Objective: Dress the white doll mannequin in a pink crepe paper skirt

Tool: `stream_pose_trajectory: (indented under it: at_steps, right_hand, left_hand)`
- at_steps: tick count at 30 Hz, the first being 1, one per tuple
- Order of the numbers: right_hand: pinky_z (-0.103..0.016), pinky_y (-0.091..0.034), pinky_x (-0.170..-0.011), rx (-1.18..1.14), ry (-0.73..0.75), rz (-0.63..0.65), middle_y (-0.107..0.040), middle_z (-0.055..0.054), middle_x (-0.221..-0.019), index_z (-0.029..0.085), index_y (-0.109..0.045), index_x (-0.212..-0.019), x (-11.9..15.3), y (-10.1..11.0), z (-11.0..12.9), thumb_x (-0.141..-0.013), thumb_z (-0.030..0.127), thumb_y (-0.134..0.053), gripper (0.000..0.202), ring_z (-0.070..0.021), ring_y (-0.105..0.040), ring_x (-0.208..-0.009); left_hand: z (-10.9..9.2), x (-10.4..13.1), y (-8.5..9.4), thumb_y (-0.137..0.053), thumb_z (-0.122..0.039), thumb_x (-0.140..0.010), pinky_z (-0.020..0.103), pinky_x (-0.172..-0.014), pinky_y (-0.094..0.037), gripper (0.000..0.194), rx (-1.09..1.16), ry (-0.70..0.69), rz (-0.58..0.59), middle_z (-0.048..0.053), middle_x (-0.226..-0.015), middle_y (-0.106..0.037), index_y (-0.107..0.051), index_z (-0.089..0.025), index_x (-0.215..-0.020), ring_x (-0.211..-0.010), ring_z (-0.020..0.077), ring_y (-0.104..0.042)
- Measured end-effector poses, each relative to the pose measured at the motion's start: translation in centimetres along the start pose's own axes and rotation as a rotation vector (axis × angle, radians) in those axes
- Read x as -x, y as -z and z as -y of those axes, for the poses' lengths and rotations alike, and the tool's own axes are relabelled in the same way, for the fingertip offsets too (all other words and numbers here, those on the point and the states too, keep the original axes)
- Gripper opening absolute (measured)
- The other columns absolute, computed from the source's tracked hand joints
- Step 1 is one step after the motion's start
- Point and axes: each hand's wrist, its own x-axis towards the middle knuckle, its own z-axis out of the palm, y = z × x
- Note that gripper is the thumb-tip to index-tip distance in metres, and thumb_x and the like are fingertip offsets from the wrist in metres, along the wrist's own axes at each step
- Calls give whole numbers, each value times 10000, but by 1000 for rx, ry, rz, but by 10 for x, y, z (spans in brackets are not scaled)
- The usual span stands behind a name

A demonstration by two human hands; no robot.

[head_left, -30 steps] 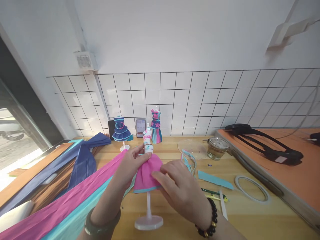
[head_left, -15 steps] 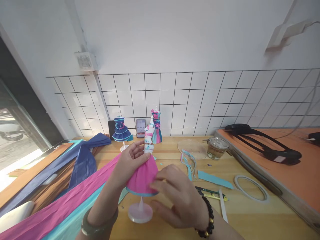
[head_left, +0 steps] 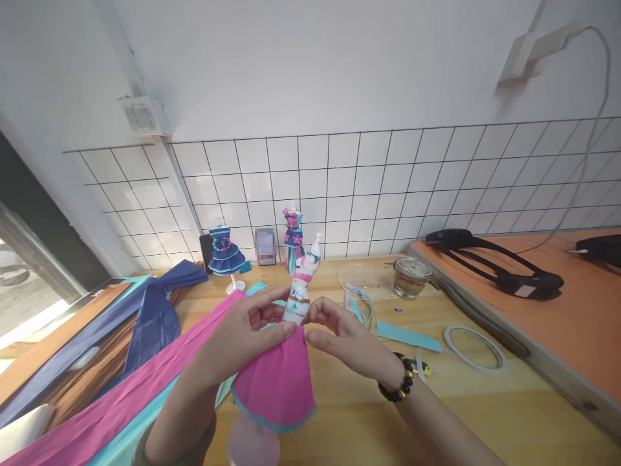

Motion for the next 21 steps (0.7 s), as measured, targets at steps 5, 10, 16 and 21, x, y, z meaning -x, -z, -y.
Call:
stream_pose_trajectory:
  at_steps: [5, 10, 16, 21]
  right_hand:
    - [-211, -382, -620, -29, -81, 16, -494, 19, -762, 175, -492, -804, -1, 2, 0, -738, 403, -671, 298, -98, -466, -712]
    - [-204, -328, -526, -33, -173, 8, -484, 28, -658, 151, -549, -735, 2, 2, 3, -728, 436, -665, 308, -76, -415, -583]
    - [-225, -383, -576, 104, -100, -68, -553, -3, -703, 148, -613, -711, 3, -3, 9, -753, 390, -642, 247, -106, -480, -645]
    - [-208, -394, -551, 238, -68, -143, -566, 1, -678, 148, -620, -714, 3, -7, 14, -782, 355, -608, 218, -99, -481, -619]
  left_hand:
    - [0, -1, 1, -646, -264, -757, 367, -864, -470, 574, 44, 18, 7, 94, -1091, -657, -457, -174, -1291, -989, 238, -604]
    - [2, -3, 2, -657, -255, -749, 349, -876, -463, 555, 13, 17, 3, 85, -1065, -667, -479, -184, -1269, -993, 224, -602]
    - [2, -4, -1, -673, -252, -735, 368, -888, -457, 543, -5, 5, -10, 92, -1076, -660, -501, -200, -1248, -999, 233, -599]
    - [8, -8, -4, -662, -253, -749, 375, -876, -462, 557, 96, 8, 26, 98, -1041, -667, -473, -190, -1270, -971, 231, -610]
